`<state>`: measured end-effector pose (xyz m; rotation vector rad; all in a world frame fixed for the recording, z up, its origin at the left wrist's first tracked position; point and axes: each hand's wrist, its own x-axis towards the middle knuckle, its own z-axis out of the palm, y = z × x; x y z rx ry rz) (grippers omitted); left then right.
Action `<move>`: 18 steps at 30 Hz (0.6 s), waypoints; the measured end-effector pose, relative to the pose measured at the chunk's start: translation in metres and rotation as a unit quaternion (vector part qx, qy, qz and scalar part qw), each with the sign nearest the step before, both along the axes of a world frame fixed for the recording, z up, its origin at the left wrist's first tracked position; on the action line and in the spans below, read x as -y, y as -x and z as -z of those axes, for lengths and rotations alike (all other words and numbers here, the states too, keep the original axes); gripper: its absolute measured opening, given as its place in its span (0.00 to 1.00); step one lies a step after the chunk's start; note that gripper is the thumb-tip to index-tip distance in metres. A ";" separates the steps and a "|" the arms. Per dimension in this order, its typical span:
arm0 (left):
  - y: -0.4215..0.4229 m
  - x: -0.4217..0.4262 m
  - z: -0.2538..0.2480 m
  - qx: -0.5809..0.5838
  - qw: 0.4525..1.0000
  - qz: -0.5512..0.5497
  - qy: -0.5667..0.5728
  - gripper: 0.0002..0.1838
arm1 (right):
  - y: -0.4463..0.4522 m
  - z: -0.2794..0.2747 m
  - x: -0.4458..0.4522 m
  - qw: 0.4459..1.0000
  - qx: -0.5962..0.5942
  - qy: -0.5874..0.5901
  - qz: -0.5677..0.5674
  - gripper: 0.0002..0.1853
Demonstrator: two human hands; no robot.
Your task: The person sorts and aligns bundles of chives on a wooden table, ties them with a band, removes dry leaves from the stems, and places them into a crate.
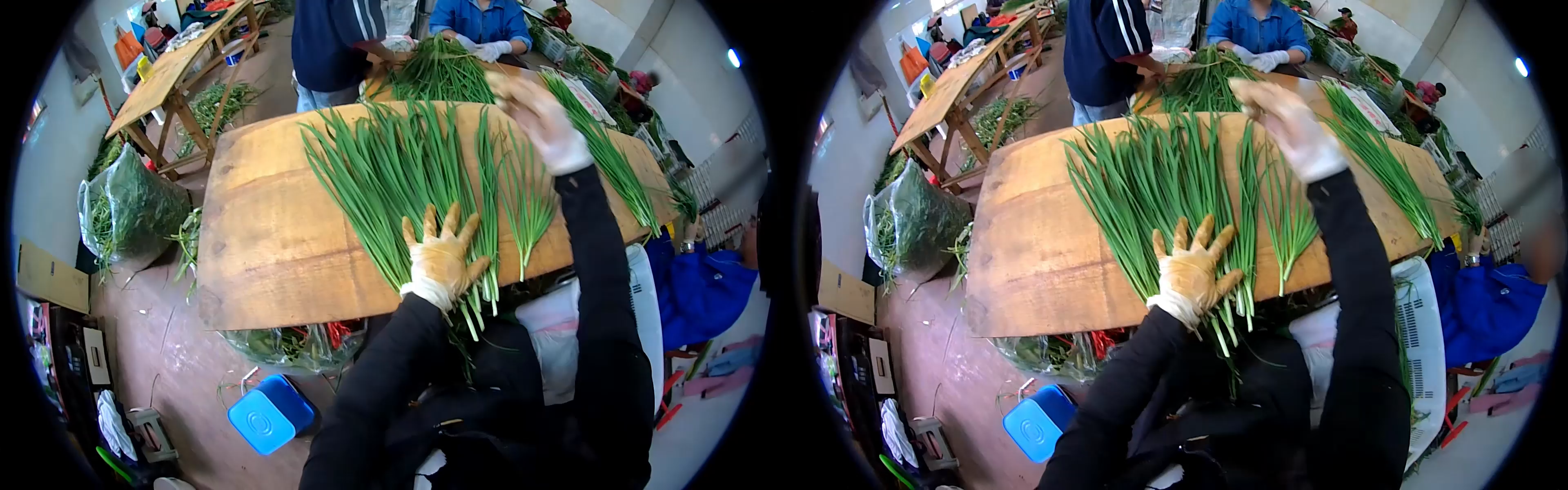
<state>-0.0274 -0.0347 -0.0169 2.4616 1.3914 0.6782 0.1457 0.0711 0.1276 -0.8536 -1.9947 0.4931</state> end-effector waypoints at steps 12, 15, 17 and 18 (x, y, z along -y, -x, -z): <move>-0.001 -0.003 0.006 0.054 0.998 0.011 -0.021 0.29 | -0.101 0.101 0.238 0.839 0.353 0.413 0.035 0.18; 0.011 -0.005 -0.005 0.212 0.974 0.016 -0.072 0.13 | -0.117 0.108 0.215 0.893 0.153 0.323 0.274 0.14; 0.026 -0.030 0.005 0.424 0.872 0.086 -0.230 0.07 | -0.129 0.117 0.193 0.898 0.209 0.188 0.339 0.11; 0.041 -0.027 0.003 0.439 0.882 0.034 -0.170 0.07 | -0.124 0.117 0.185 0.898 0.205 0.189 0.339 0.11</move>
